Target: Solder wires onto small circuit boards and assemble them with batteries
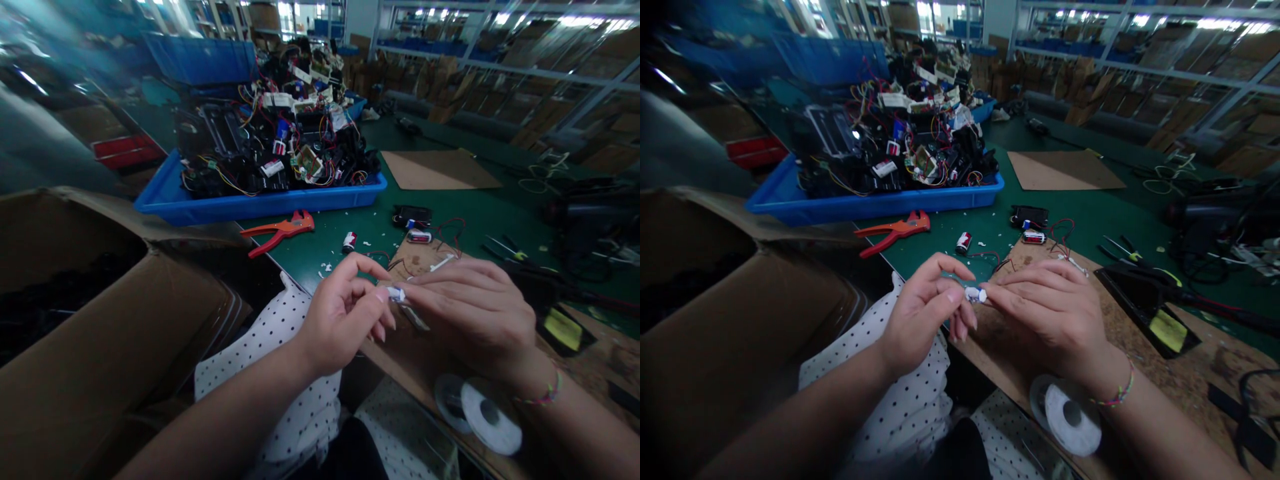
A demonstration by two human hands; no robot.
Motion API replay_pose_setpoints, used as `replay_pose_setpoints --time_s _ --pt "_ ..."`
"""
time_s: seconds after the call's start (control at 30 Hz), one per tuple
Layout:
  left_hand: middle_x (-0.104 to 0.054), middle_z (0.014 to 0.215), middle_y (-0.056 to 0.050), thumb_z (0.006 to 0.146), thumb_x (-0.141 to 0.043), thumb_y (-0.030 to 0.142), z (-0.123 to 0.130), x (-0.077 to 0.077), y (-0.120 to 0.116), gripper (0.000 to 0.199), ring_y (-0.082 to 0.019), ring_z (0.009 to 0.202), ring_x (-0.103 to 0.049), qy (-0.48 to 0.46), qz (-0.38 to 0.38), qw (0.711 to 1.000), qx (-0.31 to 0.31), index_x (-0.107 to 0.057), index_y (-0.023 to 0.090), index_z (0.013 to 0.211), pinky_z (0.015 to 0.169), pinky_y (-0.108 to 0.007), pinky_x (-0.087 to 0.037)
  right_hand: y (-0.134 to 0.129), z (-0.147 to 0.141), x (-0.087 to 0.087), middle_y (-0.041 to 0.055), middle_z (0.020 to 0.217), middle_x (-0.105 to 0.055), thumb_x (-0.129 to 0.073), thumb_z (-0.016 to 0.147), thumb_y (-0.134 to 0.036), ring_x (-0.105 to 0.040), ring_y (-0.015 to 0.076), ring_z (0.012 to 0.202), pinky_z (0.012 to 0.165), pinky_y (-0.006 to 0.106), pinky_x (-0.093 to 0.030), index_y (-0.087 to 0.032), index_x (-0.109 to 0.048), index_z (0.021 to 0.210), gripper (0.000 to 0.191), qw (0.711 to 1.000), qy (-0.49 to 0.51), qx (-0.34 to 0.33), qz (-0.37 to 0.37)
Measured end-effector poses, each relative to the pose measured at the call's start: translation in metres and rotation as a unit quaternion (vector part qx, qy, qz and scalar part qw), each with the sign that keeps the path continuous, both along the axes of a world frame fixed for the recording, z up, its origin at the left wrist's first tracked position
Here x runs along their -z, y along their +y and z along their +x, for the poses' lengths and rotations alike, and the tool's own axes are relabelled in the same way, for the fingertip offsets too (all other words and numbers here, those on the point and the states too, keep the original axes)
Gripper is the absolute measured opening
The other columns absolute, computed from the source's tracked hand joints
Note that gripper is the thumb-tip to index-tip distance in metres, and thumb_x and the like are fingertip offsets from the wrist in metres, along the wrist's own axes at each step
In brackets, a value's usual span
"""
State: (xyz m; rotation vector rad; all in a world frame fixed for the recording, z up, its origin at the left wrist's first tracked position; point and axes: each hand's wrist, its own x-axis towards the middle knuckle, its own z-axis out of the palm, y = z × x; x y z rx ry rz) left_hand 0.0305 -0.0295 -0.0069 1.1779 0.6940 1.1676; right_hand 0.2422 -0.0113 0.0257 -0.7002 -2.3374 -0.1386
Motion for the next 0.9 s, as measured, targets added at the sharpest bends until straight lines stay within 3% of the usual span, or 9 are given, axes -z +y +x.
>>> replay_pose_setpoints --time_s 0.17,0.47,0.73,0.9 --pt "-0.071 0.072 -0.003 0.097 -0.064 0.035 -0.0005 -0.0001 -0.0026 0.019 -0.007 0.055 -0.062 0.082 0.062 0.994 -0.029 -0.059 0.016 0.098 0.053 -0.016 -0.048 -0.0008 0.0002 -0.0011 -0.0002 0.096 -0.078 -0.069 0.085 -0.008 -0.074 0.0136 0.090 0.087 0.032 -0.049 -0.022 -0.072 0.112 0.030 1.000 -0.005 -0.008 0.011" --pt "-0.068 0.069 0.000 0.093 -0.067 0.027 0.0015 -0.0019 -0.0029 0.015 -0.008 0.052 -0.064 0.039 0.011 0.999 -0.011 -0.057 0.016 0.089 0.050 -0.016 -0.050 -0.0058 0.0009 -0.0034 0.0001 0.095 -0.079 -0.070 0.084 -0.008 -0.073 0.0144 0.092 0.088 0.034 -0.047 -0.020 -0.071 0.113 0.031 1.000 -0.023 -0.010 0.018" --pt "-0.072 0.075 -0.002 0.093 -0.065 0.020 0.0006 0.0027 -0.0043 0.007 -0.009 0.058 -0.069 0.010 0.018 1.000 -0.003 -0.059 0.016 0.092 0.056 -0.017 -0.056 -0.0021 0.0024 -0.0008 0.0002 0.094 -0.079 -0.070 0.086 -0.008 -0.073 0.0143 0.092 0.088 0.034 -0.048 -0.019 -0.072 0.111 0.028 0.999 -0.013 -0.020 0.025" --pt "-0.073 0.075 -0.004 0.094 -0.061 0.021 0.0003 -0.0005 -0.0040 0.007 -0.011 0.060 -0.072 -0.015 -0.021 1.000 0.013 -0.059 0.014 0.093 0.058 -0.018 -0.059 -0.0018 0.0041 -0.0029 0.0004 0.096 -0.079 -0.071 0.085 -0.008 -0.073 0.0140 0.092 0.088 0.034 -0.049 -0.018 -0.072 0.112 0.029 0.999 -0.021 -0.027 0.027"
